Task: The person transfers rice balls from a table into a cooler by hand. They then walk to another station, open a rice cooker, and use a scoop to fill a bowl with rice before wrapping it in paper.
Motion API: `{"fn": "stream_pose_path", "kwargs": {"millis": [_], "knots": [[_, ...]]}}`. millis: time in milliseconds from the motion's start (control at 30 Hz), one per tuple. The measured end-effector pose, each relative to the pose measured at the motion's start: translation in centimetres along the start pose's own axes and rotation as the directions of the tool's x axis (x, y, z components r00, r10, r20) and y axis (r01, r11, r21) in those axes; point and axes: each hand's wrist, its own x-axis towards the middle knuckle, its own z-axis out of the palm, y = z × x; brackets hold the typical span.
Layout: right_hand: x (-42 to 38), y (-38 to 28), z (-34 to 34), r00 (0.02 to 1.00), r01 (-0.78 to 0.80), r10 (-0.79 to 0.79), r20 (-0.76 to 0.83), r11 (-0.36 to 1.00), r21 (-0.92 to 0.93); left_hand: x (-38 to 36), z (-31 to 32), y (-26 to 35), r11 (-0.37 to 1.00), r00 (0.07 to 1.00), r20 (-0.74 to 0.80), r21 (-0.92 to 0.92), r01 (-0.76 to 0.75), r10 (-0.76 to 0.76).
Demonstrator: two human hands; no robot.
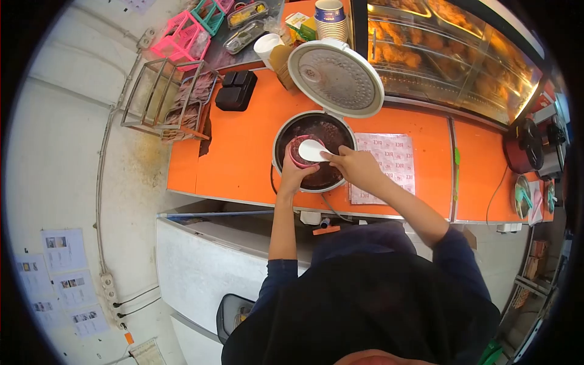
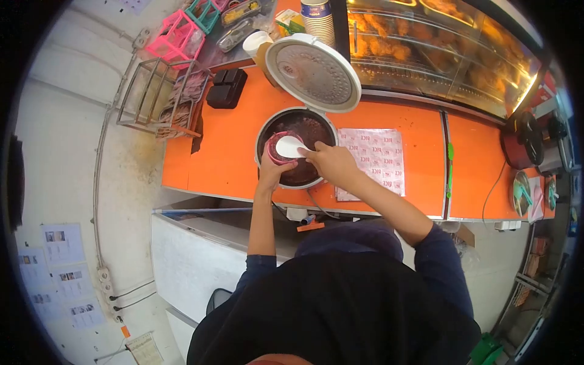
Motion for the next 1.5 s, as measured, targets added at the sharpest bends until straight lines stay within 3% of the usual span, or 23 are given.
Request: {"fn": "stream_pose_path", "kwargs": {"millis": [33,100,200,267,333,400,533,600,700,733,767,867,1033,1167,1233,1267,1333,1367,1467,1500], "knots": [[0.1,0.1,0.1,1.000,0.002,-0.002,0.002,1.000,0.004,-0.3,-0.1,0.1,0.999,1.000,0.000,-0.033,0.017,-0.017],[0.7,0.4,-0.8,0.986,0.070,-0.059,0.156,0.995,-0.069,-0.6,-0.4,-0.6,0.999,1.000,0.006,-0.049,0.018,-0.018],[1.4,0.8,-2.6,0.978,0.132,-0.124,0.168,0.991,-0.034,-0.5,0.4,-0.2,0.996,1.000,-0.015,-0.090,-0.010,0.008],[2.7,2.1,-3.2,0.984,0.118,-0.124,0.127,0.992,0.049,-0.2,0.3,0.5,0.962,0.996,-0.003,-0.259,0.087,-0.091],[3.4,2.0,-3.3,0.987,0.118,-0.131,0.093,0.984,0.134,-0.1,-0.4,0.5,0.998,0.997,-0.043,0.019,0.059,-0.058],[4.1,0.2,-3.6,0.993,0.084,-0.085,0.078,0.996,0.018,-0.3,-0.2,1.5,0.966,0.970,0.018,-0.092,0.243,-0.243],[2.8,-0.4,-1.7,0.971,0.084,-0.066,0.228,0.994,-0.069,0.0,-0.8,0.5,0.975,0.974,0.125,-0.100,0.200,-0.187],[3.0,0.9,-1.6,0.967,0.111,-0.093,0.235,0.992,-0.063,-0.4,-0.3,-0.1,0.947,0.967,0.160,-0.222,0.232,-0.200],[5.1,3.1,-2.7,0.949,0.169,-0.220,0.225,0.959,0.226,-1.0,-0.1,0.8,0.918,0.958,0.177,-0.291,0.271,-0.227],[5.0,3.3,-3.3,0.947,0.178,-0.228,0.226,0.959,0.222,-1.0,0.0,1.3,0.908,0.959,0.165,-0.317,0.272,-0.230],[4.9,2.3,-5.4,0.953,0.162,-0.211,0.219,0.962,0.221,-0.7,-0.8,1.6,0.865,0.923,0.255,-0.344,0.365,-0.288],[3.3,1.1,-5.6,0.951,0.224,-0.250,0.185,0.963,0.149,-1.1,-1.0,2.8,0.886,0.960,0.223,-0.393,0.245,-0.167],[2.4,1.3,-3.2,0.977,0.150,-0.140,0.161,0.987,-0.054,-0.7,-0.6,3.3,0.900,0.941,0.284,-0.335,0.277,-0.184],[3.0,3.1,-2.8,0.967,0.175,-0.167,0.192,0.984,-0.021,-0.6,-0.5,2.7,0.926,0.948,0.275,-0.289,0.243,-0.162],[3.8,4.1,-3.2,0.975,0.124,-0.165,0.152,0.961,0.245,-0.7,-0.5,2.2,0.921,0.964,0.210,-0.315,0.227,-0.165],[3.7,3.9,-3.2,0.974,0.128,-0.168,0.154,0.962,0.240,-0.4,-0.7,1.9,0.921,0.965,0.208,-0.320,0.221,-0.160],[2.8,2.1,-2.6,0.972,0.168,-0.179,0.150,0.982,0.086,-0.2,-1.1,1.4,0.884,0.925,0.224,-0.295,0.364,-0.306],[2.1,0.7,-2.4,0.973,0.091,-0.089,0.213,0.996,0.000,0.1,-0.9,1.1,0.921,0.943,0.236,-0.256,0.293,-0.234],[1.5,0.9,-1.2,0.975,0.086,-0.076,0.207,0.996,-0.038,0.5,-1.9,-0.3,0.893,0.909,0.315,-0.268,0.362,-0.274],[1.7,1.9,-0.9,0.972,0.129,-0.137,0.192,0.990,0.056,0.3,-1.9,-0.3,0.866,0.895,0.321,-0.293,0.405,-0.310]]}}
